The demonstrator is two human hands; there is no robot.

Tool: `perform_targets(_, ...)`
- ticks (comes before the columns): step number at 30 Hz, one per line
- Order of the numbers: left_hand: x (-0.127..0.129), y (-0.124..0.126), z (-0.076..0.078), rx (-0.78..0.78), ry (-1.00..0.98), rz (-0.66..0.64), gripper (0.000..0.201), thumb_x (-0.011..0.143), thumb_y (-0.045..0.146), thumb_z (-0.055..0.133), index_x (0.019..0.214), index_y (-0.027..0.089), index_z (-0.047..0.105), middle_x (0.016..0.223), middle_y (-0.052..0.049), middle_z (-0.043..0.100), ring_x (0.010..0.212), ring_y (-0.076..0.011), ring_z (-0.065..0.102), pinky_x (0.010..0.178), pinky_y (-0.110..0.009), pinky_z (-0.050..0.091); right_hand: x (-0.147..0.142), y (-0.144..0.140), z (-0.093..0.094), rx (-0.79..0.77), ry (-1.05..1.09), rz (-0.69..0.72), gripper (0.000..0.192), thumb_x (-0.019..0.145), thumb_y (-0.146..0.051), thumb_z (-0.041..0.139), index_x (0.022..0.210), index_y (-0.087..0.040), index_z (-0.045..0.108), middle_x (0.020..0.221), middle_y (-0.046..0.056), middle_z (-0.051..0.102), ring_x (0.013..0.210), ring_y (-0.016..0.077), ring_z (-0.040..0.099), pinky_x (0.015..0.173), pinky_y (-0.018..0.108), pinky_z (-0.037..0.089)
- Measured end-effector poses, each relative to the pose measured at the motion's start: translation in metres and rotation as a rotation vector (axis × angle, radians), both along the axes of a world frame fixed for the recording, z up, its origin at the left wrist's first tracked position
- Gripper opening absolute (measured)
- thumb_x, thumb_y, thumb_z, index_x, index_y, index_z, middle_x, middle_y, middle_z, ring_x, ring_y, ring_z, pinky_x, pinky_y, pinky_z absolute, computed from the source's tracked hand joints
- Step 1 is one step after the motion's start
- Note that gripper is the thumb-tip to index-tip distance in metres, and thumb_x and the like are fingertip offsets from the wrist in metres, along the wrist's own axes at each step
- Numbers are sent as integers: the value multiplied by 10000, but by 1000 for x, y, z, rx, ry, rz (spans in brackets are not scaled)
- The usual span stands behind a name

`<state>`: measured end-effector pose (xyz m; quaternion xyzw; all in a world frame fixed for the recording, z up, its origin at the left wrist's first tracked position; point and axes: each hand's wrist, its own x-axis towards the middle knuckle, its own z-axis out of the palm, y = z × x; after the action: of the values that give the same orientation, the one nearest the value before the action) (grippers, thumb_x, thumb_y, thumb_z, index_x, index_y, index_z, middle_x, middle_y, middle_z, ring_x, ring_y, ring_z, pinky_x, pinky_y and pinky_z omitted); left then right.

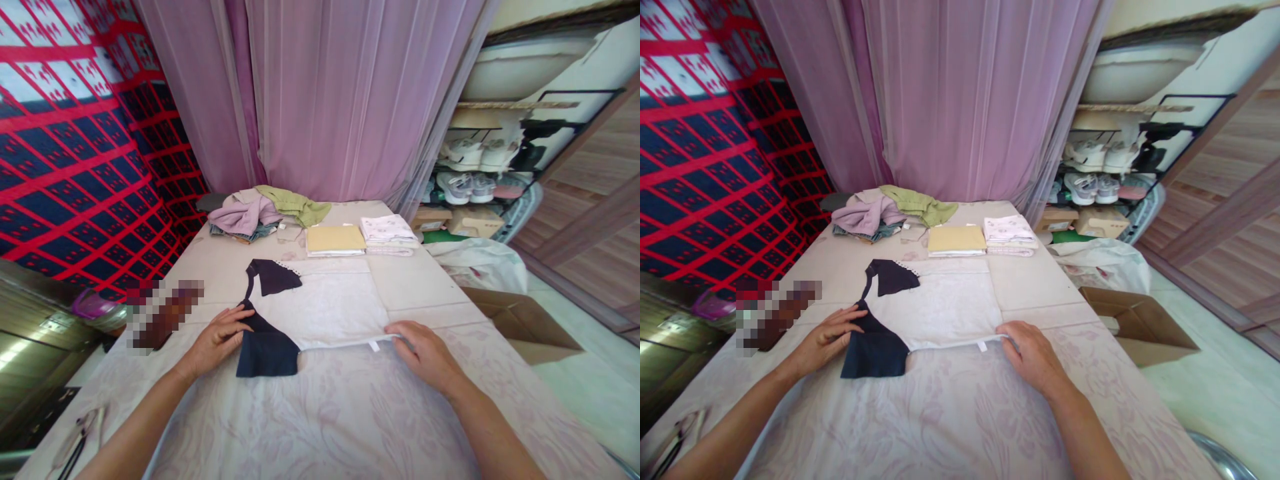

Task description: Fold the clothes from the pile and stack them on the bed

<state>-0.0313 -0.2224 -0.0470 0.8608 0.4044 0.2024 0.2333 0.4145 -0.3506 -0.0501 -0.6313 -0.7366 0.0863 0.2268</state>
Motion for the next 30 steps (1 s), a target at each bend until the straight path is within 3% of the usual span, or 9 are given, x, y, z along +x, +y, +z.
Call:
perform_targets(2,9,5,5,-114,-109,61,396,854,523,448,905,233,714,1116,-70,687,1140,-255,567,1018,-437,390,3,12,6,-61,23,-40,259,852,-287,393,909,-241,641,850,26,700,794,187,641,723,304,481)
perform_targets(4,20,13,9,-233,-203,163,453,832,566,439,860,193,695,912,-60,718,910,-218,646,838,-345,498,7,29,10,-103,73,-79,269,838,-305,395,939,-243,636,792,7,692,708,177,633,647,281,469)
perform_targets(6,30,24,11,-305,-258,287,479,795,599,445,778,175,667,708,-17,677,687,-172,620,649,-272,496,11,49,10,-109,142,-112,297,818,-324,407,989,-228,630,746,3,677,643,166,612,604,269,456)
perform_targets(8,39,38,10,-314,-270,393,461,760,597,461,712,175,642,608,20,619,604,-145,568,571,-234,447,14,67,6,-92,208,-159,336,799,-350,425,1031,-205,620,685,-3,644,592,157,582,571,260,445)
perform_targets(12,49,60,5,-311,-177,495,350,700,516,517,724,197,660,611,39,629,610,-141,566,559,-216,414,8,86,-12,-43,257,-297,412,767,-392,481,1106,-191,600,653,-18,611,563,146,556,557,254,433)
perform_targets(16,46,65,0,-410,-149,422,351,664,459,576,880,207,690,675,17,690,619,-152,605,569,-226,443,-5,82,-30,73,181,-473,418,806,-412,463,1165,-243,594,668,-21,631,573,153,570,544,253,407)
perform_targets(22,43,53,-3,-327,-123,383,487,650,435,637,1093,234,654,802,15,725,696,-160,645,616,-222,462,-11,80,-35,167,169,-493,422,822,-425,462,1179,-249,602,818,25,693,663,172,619,606,270,457)
perform_targets(27,48,42,-7,-188,-79,486,350,745,481,532,952,261,709,831,33,727,810,-190,648,677,-229,451,-12,79,-29,130,213,-487,446,832,-459,433,1166,-226,614,680,3,645,575,159,579,567,262,439)
perform_targets(30,51,39,-7,-225,-197,543,441,774,537,448,850,199,722,730,13,708,773,-208,638,664,-249,448,-12,76,-27,140,266,-487,455,829,-469,428,1146,-204,618,586,-21,582,521,143,534,543,247,418)
